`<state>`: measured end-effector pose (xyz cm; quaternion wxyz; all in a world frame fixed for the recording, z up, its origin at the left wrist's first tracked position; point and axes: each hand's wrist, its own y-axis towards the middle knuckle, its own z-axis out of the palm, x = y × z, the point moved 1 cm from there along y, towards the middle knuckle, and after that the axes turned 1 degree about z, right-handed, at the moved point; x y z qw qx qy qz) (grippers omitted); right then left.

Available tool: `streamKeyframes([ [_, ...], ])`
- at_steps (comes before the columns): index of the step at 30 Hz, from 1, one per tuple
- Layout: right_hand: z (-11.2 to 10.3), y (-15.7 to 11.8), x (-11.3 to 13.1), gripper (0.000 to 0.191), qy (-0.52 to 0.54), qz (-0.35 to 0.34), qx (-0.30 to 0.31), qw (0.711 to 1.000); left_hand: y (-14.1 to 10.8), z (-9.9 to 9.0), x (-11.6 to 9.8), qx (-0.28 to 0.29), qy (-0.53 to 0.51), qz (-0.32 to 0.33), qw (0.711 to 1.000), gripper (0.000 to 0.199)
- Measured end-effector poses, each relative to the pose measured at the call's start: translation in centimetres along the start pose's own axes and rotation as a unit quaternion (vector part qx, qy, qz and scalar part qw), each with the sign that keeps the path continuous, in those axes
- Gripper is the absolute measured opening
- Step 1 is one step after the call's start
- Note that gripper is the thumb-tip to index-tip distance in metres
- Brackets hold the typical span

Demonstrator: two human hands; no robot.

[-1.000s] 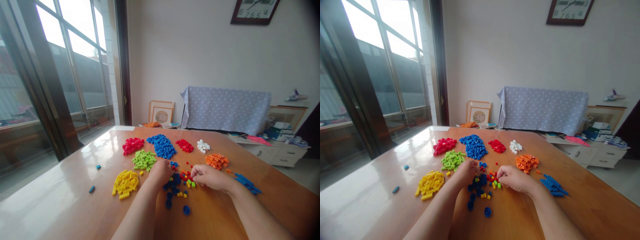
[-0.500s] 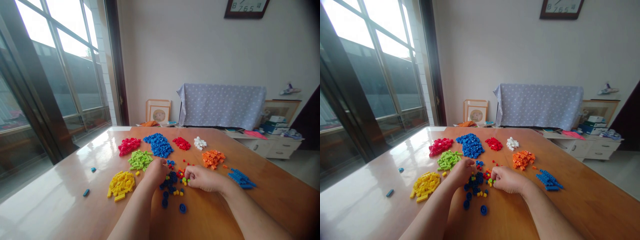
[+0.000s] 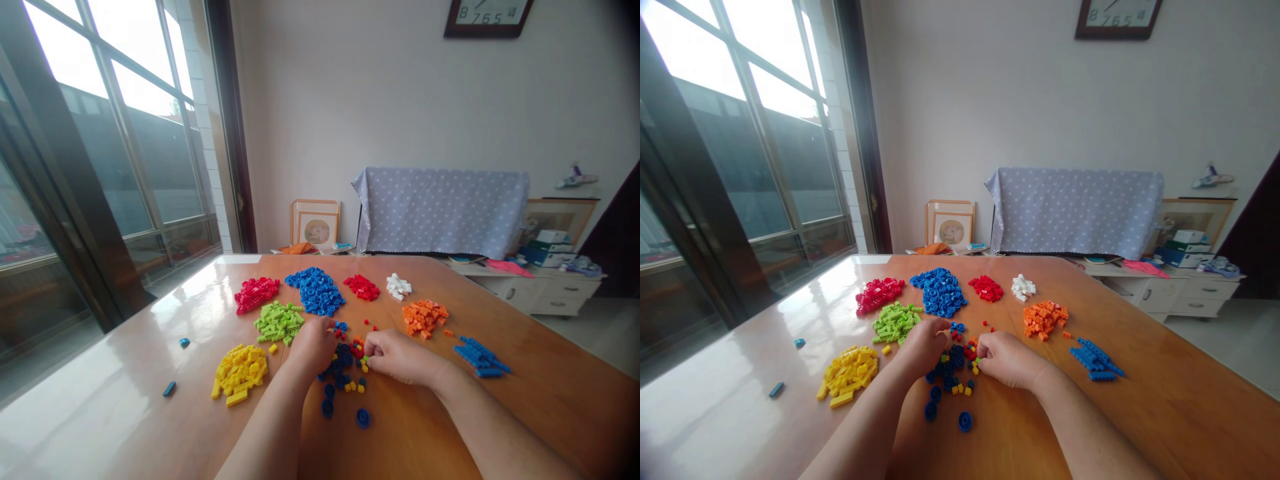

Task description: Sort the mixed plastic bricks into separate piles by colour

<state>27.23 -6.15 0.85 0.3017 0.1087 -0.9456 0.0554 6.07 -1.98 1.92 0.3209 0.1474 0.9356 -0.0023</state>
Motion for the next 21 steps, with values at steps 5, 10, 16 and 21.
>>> streamKeyframes([
  [5,-0.6,0.2,-0.1,0.013,0.144,0.034,0.006,0.989,0.4,1.2,0.2,-0.056,-0.086,0.075,0.992,0.039],
  [10,-1.2,0.5,0.0,0.021,0.383,0.075,-0.023,0.921,0.0,2.0,-1.3,-0.023,-0.297,0.139,0.945,0.037],
  [16,-0.5,1.0,0.3,0.019,0.53,0.073,0.004,0.845,-0.9,1.8,-3.0,0.033,-0.39,0.142,0.909,0.023],
  [21,-0.1,1.1,1.0,0.02,0.589,0.066,0.021,0.805,-0.6,2.0,-2.8,-0.008,-0.4,0.114,0.909,0.017],
])
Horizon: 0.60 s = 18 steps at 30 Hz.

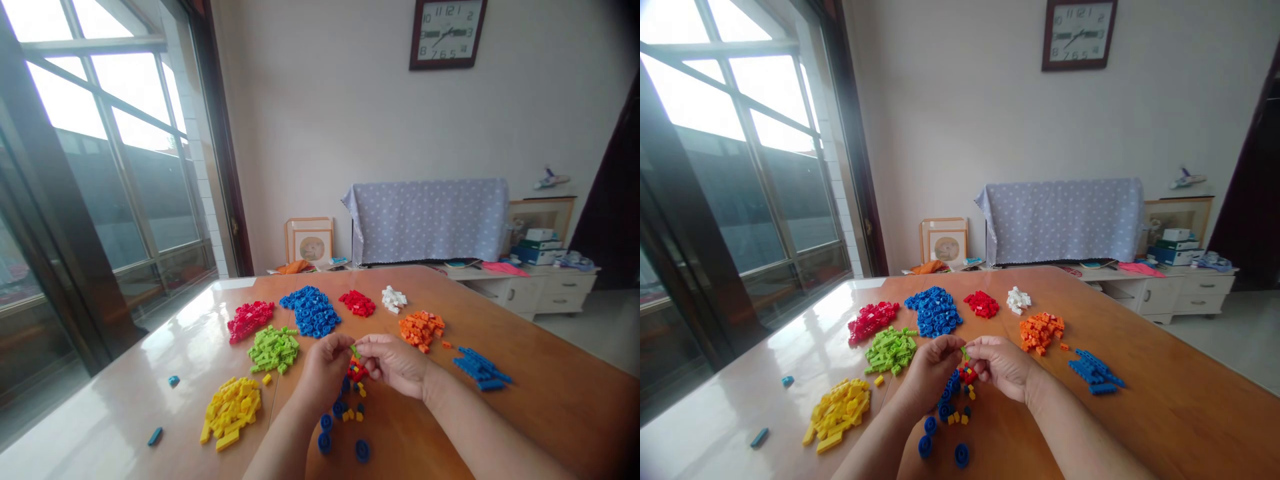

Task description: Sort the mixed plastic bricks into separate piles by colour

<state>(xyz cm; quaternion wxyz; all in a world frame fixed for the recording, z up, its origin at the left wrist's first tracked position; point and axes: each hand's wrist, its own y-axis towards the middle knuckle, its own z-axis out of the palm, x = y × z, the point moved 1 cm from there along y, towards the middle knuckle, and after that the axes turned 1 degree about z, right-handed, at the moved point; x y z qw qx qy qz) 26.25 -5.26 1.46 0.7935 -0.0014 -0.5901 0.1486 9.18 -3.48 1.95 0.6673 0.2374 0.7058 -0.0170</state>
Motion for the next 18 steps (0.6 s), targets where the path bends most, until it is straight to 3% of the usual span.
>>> streamKeyframes([
  [10,1.2,-0.3,0.2,0.021,0.011,-0.026,-0.008,1.0,0.3,-0.5,0.7,-0.024,-0.08,-0.034,0.996,0.024],
  [18,2.1,-0.7,0.7,0.021,-0.076,-0.089,-0.05,0.992,0.1,-0.6,0.2,-0.005,-0.155,-0.068,0.986,0.023],
])
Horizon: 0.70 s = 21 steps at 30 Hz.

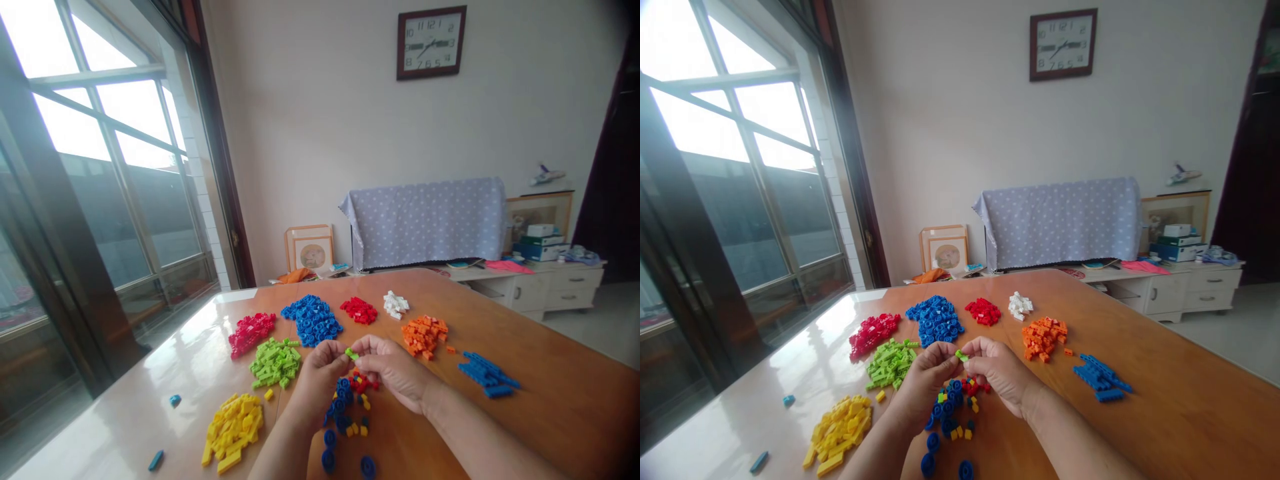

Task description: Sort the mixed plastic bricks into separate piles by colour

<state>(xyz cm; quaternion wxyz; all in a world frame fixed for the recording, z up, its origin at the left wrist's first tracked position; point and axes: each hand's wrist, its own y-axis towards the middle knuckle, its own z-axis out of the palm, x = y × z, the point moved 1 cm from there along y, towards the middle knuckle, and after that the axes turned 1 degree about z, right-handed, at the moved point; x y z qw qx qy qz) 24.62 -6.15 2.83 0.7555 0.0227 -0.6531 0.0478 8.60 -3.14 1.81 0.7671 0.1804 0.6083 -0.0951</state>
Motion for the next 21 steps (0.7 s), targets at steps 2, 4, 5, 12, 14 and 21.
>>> streamKeyframes([
  [2,0.28,-0.12,0.29,0.019,-0.025,-0.035,-0.011,0.999,-0.04,-0.03,0.0,0.005,-0.016,-0.003,1.0,0.024],
  [4,0.49,-0.13,0.45,0.016,-0.055,-0.079,-0.011,0.995,-0.06,-0.03,0.04,0.011,-0.036,-0.006,0.999,0.026],
  [5,0.56,-0.07,0.45,0.015,-0.075,-0.101,-0.013,0.992,-0.07,-0.02,0.05,0.013,-0.046,-0.008,0.999,0.026],
  [12,0.59,0.38,-0.25,0.015,-0.24,-0.2,-0.07,0.947,-0.05,0.0,-0.13,0.029,-0.07,-0.023,0.997,0.028],
  [14,0.67,0.25,-0.19,0.015,-0.281,-0.224,-0.081,0.93,-0.08,0.02,-0.24,0.032,-0.07,-0.023,0.997,0.029],
  [21,0.88,-0.12,0.35,0.021,-0.343,-0.269,-0.097,0.895,-0.16,0.2,-0.53,0.027,-0.066,-0.022,0.997,0.033],
])
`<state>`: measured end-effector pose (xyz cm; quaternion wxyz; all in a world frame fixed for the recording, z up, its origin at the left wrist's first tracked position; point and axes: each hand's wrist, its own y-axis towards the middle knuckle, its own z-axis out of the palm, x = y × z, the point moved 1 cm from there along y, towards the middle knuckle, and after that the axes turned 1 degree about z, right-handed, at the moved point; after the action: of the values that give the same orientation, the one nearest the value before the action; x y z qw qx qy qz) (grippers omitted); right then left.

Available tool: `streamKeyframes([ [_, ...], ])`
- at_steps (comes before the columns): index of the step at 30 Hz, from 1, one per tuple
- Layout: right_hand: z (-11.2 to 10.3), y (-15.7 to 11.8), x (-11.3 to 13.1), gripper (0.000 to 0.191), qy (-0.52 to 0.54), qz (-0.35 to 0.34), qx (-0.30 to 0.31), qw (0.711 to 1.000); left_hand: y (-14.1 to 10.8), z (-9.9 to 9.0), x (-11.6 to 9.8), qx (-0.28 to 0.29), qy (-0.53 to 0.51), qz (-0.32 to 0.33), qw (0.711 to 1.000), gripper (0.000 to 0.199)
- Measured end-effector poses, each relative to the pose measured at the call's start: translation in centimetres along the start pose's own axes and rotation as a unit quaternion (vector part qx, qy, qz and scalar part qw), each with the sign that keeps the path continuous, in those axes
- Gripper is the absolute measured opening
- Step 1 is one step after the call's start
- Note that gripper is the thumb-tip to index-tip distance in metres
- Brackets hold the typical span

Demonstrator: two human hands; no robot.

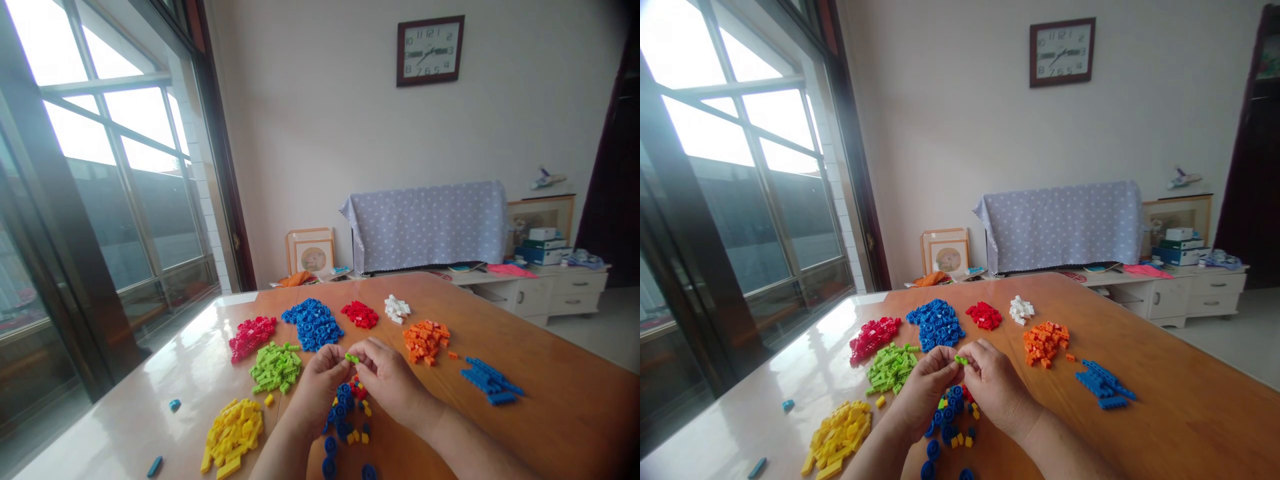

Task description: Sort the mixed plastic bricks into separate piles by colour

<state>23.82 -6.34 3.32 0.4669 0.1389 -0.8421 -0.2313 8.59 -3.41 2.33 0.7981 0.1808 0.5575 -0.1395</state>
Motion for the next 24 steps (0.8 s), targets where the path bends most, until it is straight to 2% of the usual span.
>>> streamKeyframes([
  [12,0.05,-0.13,0.04,0.022,-0.026,-0.021,-0.002,0.999,-0.02,0.02,-0.22,-0.01,0.025,-0.001,1.0,0.038],
  [18,0.2,-0.13,-0.03,0.022,-0.029,-0.027,-0.003,0.999,0.03,-0.17,-0.03,0.004,0.011,0.001,1.0,0.034],
  [24,0.27,-0.06,-0.57,0.019,0.019,0.017,-0.013,1.0,-0.07,-0.16,-0.02,0.006,0.004,-0.003,1.0,0.032],
])
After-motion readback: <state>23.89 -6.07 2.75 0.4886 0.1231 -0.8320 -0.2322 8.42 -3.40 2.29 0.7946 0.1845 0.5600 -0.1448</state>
